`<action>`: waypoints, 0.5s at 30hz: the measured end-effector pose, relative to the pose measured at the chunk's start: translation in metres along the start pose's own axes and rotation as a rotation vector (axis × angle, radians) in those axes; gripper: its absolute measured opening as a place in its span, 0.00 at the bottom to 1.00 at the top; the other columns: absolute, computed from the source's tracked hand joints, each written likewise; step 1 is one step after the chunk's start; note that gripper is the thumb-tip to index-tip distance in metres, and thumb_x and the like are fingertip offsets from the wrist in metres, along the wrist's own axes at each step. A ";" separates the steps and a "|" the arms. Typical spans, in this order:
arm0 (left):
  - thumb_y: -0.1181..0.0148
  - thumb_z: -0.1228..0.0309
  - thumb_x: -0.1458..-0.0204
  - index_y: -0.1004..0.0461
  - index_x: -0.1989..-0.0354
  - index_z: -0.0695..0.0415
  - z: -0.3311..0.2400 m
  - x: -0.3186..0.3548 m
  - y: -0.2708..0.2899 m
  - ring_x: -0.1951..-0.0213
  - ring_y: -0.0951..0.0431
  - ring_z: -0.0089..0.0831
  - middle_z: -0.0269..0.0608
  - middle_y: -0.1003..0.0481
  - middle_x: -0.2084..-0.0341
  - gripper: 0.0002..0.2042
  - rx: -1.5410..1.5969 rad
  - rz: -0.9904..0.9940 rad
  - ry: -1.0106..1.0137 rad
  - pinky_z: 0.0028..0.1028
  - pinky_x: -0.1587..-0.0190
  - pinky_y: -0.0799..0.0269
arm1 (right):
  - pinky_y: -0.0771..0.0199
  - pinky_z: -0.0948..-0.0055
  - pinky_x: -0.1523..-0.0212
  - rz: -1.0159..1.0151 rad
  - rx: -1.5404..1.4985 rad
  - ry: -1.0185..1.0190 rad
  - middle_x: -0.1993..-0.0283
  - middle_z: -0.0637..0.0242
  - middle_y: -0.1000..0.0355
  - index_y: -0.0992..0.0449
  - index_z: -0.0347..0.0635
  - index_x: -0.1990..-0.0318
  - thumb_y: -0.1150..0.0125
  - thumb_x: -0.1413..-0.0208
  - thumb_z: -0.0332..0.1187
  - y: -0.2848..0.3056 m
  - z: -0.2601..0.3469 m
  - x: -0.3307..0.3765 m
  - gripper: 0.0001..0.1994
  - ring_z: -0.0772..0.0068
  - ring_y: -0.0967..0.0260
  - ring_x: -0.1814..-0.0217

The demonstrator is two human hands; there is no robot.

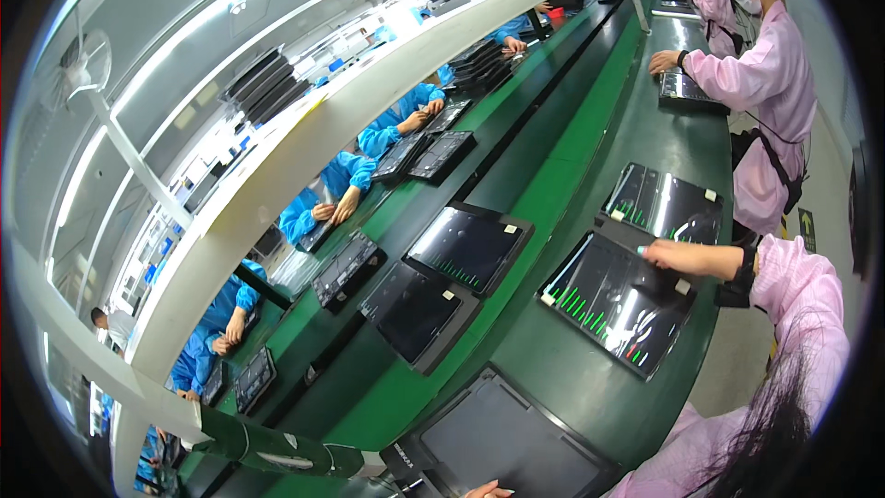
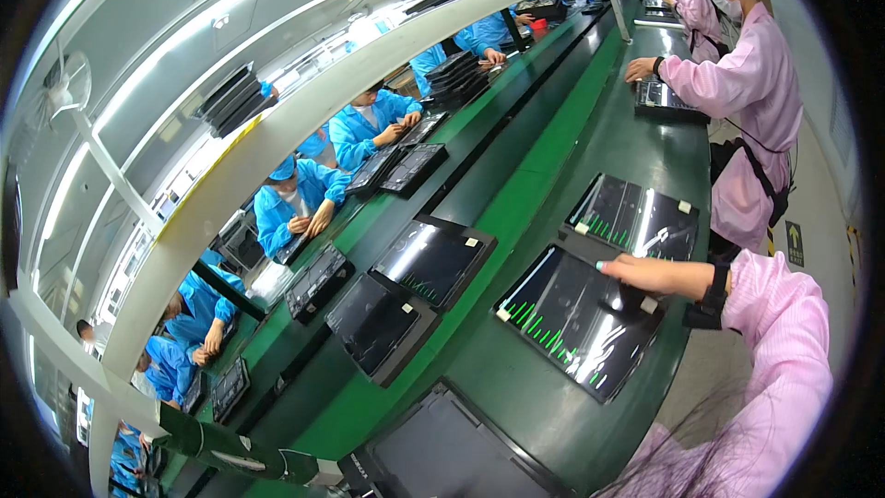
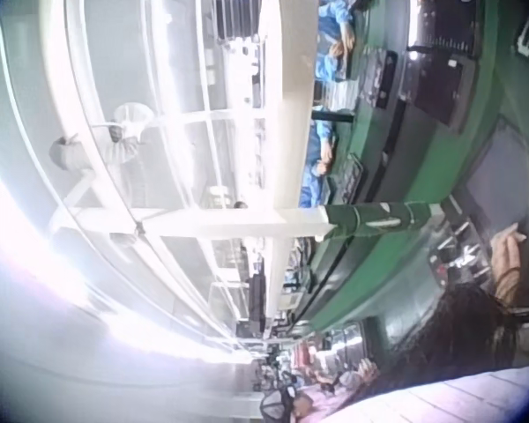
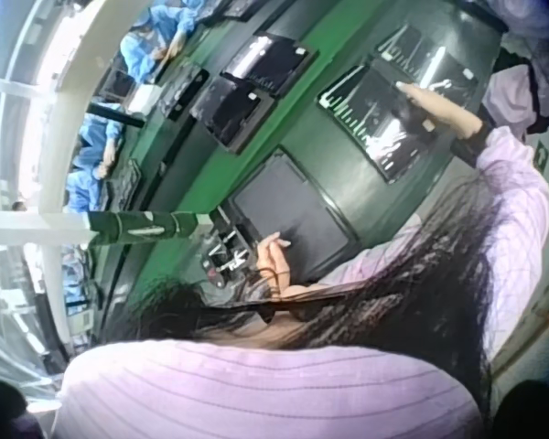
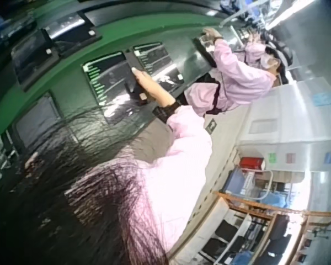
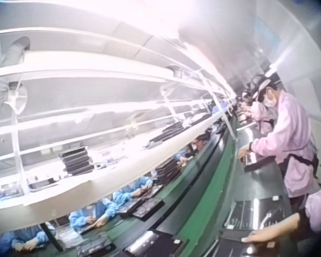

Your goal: Operating and checking screen functionality/diagnostic menus on tablets at a factory workstation line.

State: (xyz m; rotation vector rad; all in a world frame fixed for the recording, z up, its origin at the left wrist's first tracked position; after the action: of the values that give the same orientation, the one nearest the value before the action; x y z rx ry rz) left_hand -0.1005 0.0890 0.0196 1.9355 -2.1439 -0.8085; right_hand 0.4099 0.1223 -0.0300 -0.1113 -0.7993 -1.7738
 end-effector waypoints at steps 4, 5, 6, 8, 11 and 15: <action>0.54 0.79 0.46 0.30 0.58 0.58 -0.038 -0.007 -0.008 0.67 0.28 0.37 0.40 0.25 0.74 0.09 -0.071 0.072 -0.177 0.32 0.58 0.34 | 0.40 0.71 0.45 0.147 -0.037 0.081 0.51 0.60 0.37 0.37 0.30 0.48 0.57 0.41 0.53 -0.052 0.021 0.034 0.30 0.71 0.40 0.50; 0.54 0.79 0.46 0.30 0.58 0.58 -0.038 -0.008 -0.008 0.67 0.28 0.37 0.40 0.25 0.74 0.09 -0.067 0.063 -0.165 0.32 0.58 0.34 | 0.41 0.71 0.44 0.184 -0.077 0.069 0.50 0.60 0.38 0.38 0.30 0.48 0.57 0.41 0.53 -0.066 0.022 0.039 0.30 0.71 0.40 0.49; 0.54 0.79 0.46 0.30 0.58 0.59 -0.041 -0.008 -0.008 0.67 0.28 0.38 0.40 0.25 0.74 0.10 -0.086 0.055 -0.205 0.32 0.58 0.34 | 0.43 0.74 0.44 0.217 -0.182 0.093 0.53 0.66 0.38 0.38 0.34 0.47 0.55 0.42 0.52 -0.079 0.026 0.044 0.28 0.76 0.41 0.51; 0.54 0.79 0.46 0.30 0.57 0.61 -0.039 -0.006 -0.004 0.67 0.28 0.38 0.40 0.26 0.75 0.10 -0.092 0.033 -0.232 0.32 0.58 0.34 | 0.42 0.75 0.43 0.305 -0.295 0.126 0.52 0.67 0.38 0.38 0.34 0.47 0.53 0.43 0.44 -0.106 0.031 0.052 0.23 0.77 0.42 0.49; 0.53 0.79 0.46 0.30 0.58 0.62 -0.022 -0.004 0.003 0.68 0.28 0.38 0.40 0.25 0.75 0.09 0.006 0.013 -0.159 0.32 0.58 0.33 | 0.43 0.76 0.43 0.312 -0.207 0.144 0.53 0.67 0.38 0.37 0.35 0.47 0.53 0.46 0.36 -0.130 0.028 0.060 0.21 0.78 0.43 0.47; 0.53 0.80 0.46 0.30 0.58 0.63 0.003 -0.003 0.000 0.67 0.27 0.37 0.41 0.25 0.75 0.09 0.179 0.039 0.022 0.31 0.58 0.33 | 0.44 0.75 0.43 0.321 -0.528 -0.011 0.53 0.66 0.38 0.35 0.36 0.50 0.49 0.47 0.37 -0.138 0.021 0.054 0.19 0.76 0.44 0.48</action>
State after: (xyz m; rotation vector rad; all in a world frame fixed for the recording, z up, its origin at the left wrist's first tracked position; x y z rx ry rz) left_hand -0.1017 0.0926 0.0179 1.9667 -2.3043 -0.6039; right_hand 0.2622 0.1098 -0.0526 -0.5671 -0.2811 -1.6340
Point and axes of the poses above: each hand's wrist, its own x-axis away from the middle knuckle, its own y-axis out of the back of the hand, z = x × y, the point moved 10 cm from there along -x, towards the middle knuckle
